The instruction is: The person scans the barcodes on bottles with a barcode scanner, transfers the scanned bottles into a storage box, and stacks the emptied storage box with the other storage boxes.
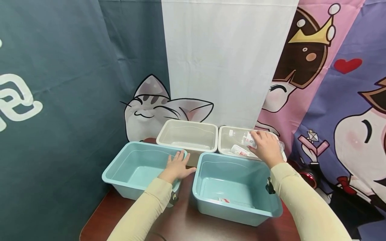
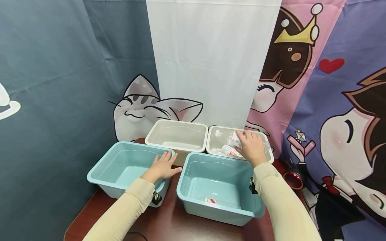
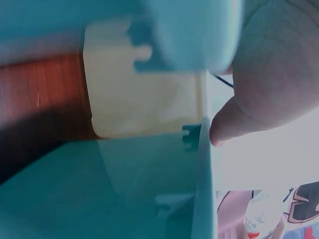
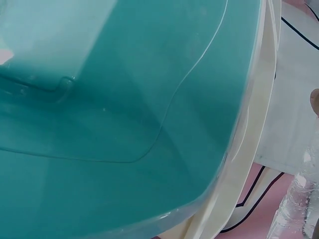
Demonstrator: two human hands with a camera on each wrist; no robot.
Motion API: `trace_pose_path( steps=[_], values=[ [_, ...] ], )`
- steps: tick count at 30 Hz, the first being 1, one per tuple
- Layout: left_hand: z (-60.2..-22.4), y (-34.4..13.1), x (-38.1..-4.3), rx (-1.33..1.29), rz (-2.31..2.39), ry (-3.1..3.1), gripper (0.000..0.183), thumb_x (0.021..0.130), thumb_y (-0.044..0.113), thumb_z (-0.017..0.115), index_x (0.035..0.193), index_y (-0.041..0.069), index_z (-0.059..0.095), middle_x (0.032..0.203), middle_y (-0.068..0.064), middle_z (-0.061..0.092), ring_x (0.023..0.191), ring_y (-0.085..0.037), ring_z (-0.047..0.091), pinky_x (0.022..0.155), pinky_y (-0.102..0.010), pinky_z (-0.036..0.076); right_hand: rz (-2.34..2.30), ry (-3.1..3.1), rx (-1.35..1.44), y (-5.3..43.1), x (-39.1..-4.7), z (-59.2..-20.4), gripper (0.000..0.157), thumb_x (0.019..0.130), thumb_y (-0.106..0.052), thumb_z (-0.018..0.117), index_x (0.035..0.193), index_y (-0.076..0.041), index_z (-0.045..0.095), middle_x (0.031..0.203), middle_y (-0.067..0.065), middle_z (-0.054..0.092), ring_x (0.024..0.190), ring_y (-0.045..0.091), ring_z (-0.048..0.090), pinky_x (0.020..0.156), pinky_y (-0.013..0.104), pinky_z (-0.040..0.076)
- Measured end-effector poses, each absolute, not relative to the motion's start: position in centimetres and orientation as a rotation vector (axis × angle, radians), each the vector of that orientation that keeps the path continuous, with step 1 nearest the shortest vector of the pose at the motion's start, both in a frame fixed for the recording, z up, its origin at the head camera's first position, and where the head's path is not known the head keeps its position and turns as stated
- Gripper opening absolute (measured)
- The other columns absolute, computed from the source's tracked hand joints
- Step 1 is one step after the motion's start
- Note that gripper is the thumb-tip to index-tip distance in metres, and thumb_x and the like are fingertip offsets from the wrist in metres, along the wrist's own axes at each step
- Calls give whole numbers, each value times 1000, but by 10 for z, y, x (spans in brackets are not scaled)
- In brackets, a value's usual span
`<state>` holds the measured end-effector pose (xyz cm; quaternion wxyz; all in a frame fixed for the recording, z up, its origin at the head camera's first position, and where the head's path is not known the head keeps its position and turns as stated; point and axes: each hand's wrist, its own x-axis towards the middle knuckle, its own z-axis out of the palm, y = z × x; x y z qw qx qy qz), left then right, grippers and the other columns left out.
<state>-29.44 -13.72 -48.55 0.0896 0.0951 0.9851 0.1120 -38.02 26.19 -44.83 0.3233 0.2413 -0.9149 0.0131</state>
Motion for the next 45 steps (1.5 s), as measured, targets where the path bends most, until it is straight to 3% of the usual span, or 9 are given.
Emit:
trace_pose_path(
  steps=[4,10,17,22,28,33,37,45],
  values=[
    [-480,-147,-297,331,306,2897,75,104,53,45,162,11,23,168,-14,14,155,-35,9,121,-64,7,26,-2405,625,261,-381,-447,71,74,-35,90,130,-13,54,115,19,59,111,43,57,94,63,47],
    [-471,-156,-299,295,244,2846,58,107,37,44,162,23,28,169,-15,12,155,-37,4,120,-66,4,25,-2359,654,263,-384,-447,69,72,-34,92,126,-11,55,111,20,60,105,44,60,85,62,49],
    [-457,-158,-299,160,123,2790,59,105,41,49,160,40,28,169,-18,2,155,-40,-5,119,-66,-2,34,-2360,660,265,-385,-444,70,72,-34,92,126,-11,55,112,20,59,105,43,60,87,61,49],
    [-451,-160,-300,160,62,2791,64,99,54,56,157,47,29,169,-18,1,154,-41,-8,119,-66,-5,33,-2339,664,263,-384,-443,70,70,-34,92,125,-11,56,112,20,60,103,43,60,84,61,50],
    [-450,-164,-300,242,66,2795,70,96,55,61,158,42,32,169,-17,6,155,-39,-3,119,-65,-2,23,-2337,680,255,-387,-442,70,73,-35,91,129,-12,55,112,20,61,100,44,61,81,62,50],
    [-454,-168,-298,403,182,2805,71,98,49,62,160,28,33,168,-14,16,155,-34,9,122,-61,9,34,-2348,696,249,-390,-441,69,74,-35,90,129,-12,55,110,19,60,99,43,61,82,60,50],
    [-456,-166,-288,530,324,2794,74,99,54,57,160,19,33,167,-13,21,154,-32,16,122,-57,15,18,-2372,690,247,-390,-442,69,75,-35,90,130,-11,54,110,19,59,102,42,59,86,59,49],
    [-462,-142,-266,600,355,2791,90,90,61,67,160,18,32,167,-13,21,154,-33,17,123,-54,15,19,-2435,646,245,-389,-441,68,78,-36,88,131,-12,53,112,19,58,106,42,56,90,60,48]
  ],
)
